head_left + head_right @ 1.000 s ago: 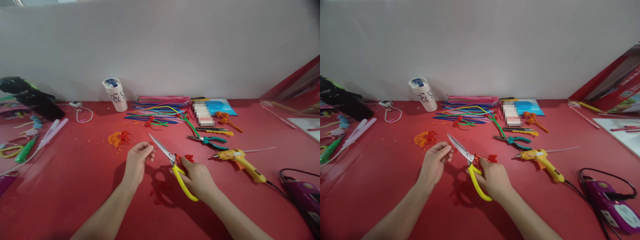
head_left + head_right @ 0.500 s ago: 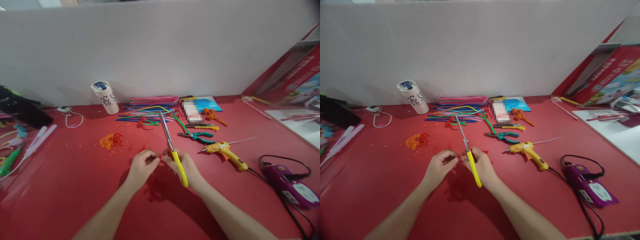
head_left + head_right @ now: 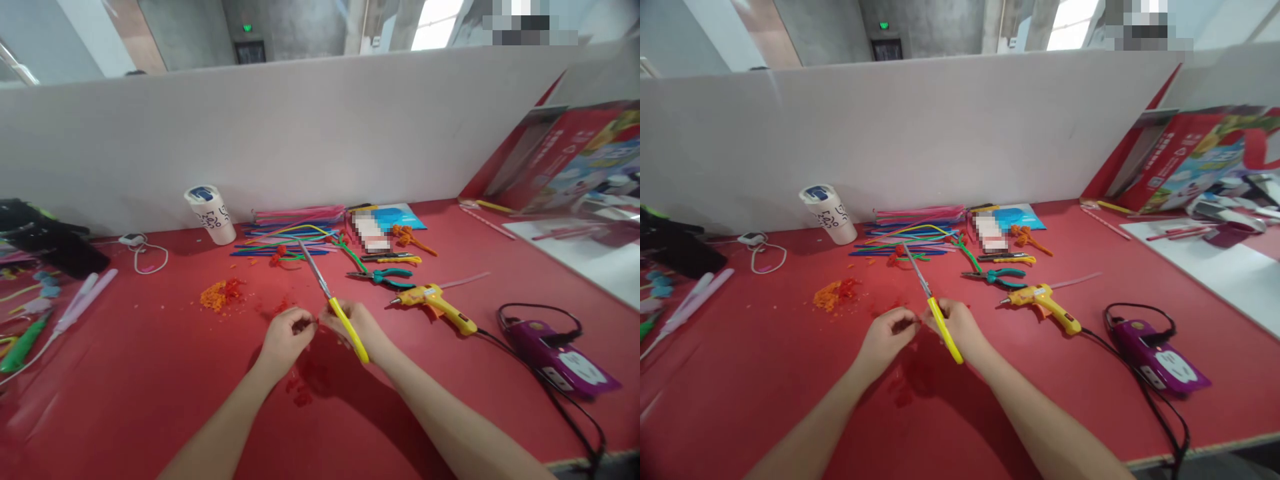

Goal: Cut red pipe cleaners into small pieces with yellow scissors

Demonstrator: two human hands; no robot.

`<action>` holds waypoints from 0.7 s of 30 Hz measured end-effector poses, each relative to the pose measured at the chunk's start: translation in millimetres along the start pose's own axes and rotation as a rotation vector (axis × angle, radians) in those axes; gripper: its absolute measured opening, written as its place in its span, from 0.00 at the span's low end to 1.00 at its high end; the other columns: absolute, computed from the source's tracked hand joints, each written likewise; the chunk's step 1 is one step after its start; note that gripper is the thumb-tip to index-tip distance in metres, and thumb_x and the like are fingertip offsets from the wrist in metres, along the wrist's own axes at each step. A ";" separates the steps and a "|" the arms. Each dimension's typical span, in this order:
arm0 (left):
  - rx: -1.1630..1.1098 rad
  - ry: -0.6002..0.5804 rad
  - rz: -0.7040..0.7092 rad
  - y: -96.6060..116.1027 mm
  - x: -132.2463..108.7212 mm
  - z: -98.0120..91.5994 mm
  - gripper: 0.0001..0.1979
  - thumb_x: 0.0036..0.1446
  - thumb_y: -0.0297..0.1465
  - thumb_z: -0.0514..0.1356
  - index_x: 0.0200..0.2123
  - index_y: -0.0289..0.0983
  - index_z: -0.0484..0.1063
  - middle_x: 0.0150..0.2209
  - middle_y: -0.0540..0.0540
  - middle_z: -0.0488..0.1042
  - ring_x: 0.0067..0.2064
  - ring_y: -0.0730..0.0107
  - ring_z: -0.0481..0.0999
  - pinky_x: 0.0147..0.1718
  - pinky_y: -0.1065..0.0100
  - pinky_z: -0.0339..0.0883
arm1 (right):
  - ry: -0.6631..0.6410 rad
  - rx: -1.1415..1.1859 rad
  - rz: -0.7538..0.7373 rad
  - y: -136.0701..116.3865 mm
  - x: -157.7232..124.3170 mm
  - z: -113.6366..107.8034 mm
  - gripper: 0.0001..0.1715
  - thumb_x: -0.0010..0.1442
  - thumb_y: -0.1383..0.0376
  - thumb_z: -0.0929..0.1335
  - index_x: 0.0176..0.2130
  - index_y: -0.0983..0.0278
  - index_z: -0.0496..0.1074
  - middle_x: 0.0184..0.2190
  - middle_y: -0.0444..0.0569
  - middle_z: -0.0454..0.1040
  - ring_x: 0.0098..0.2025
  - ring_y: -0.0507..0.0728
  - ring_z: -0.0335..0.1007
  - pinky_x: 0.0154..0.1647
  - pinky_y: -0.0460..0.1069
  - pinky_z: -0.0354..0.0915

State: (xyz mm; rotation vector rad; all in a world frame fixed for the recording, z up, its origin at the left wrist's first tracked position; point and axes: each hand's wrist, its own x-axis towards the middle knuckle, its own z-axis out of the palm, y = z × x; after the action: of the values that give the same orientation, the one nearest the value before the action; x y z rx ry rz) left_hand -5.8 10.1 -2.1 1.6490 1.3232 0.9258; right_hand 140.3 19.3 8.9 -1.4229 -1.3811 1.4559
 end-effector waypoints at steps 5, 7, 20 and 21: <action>-0.038 -0.013 0.003 5.0 -2.3 0.9 0.04 0.44 0.28 0.55 0.21 0.35 0.68 0.21 0.51 0.65 0.26 0.74 0.63 0.27 0.73 0.57 | -0.037 0.020 -0.040 0.5 -4.1 1.5 0.03 0.42 0.68 0.62 0.21 0.64 0.59 0.09 0.33 0.54 0.10 0.44 0.49 0.11 0.40 0.45; -0.182 -0.058 -0.071 6.1 -2.6 0.9 0.06 0.46 0.31 0.55 0.22 0.34 0.68 0.20 0.51 0.65 0.24 0.74 0.63 0.25 0.73 0.57 | -0.055 0.033 -0.058 -0.4 -5.7 1.3 0.02 0.43 0.68 0.61 0.21 0.64 0.59 0.09 0.33 0.54 0.10 0.44 0.49 0.11 0.40 0.46; -0.742 -0.224 -0.319 12.3 -4.2 -2.3 0.09 0.46 0.32 0.56 0.24 0.31 0.71 0.21 0.47 0.70 0.20 0.80 0.65 0.19 0.77 0.55 | -0.089 0.106 -0.227 1.7 -4.6 -6.9 0.11 0.49 0.57 0.61 0.25 0.63 0.59 0.08 0.32 0.51 0.10 0.45 0.48 0.17 0.43 0.57; -0.772 -0.239 -0.318 13.1 -4.6 -1.4 0.10 0.47 0.32 0.56 0.25 0.30 0.71 0.22 0.47 0.70 0.20 0.80 0.65 0.19 0.77 0.56 | -0.099 0.102 -0.231 1.6 -5.4 -6.9 0.12 0.50 0.57 0.61 0.25 0.63 0.59 0.08 0.32 0.52 0.10 0.45 0.48 0.16 0.43 0.57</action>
State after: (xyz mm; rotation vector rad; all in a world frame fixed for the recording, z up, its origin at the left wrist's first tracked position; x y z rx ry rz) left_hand -2.8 4.2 10.2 0.8876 0.8643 0.8610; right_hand 148.3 15.4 9.8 -1.1009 -1.4566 1.4385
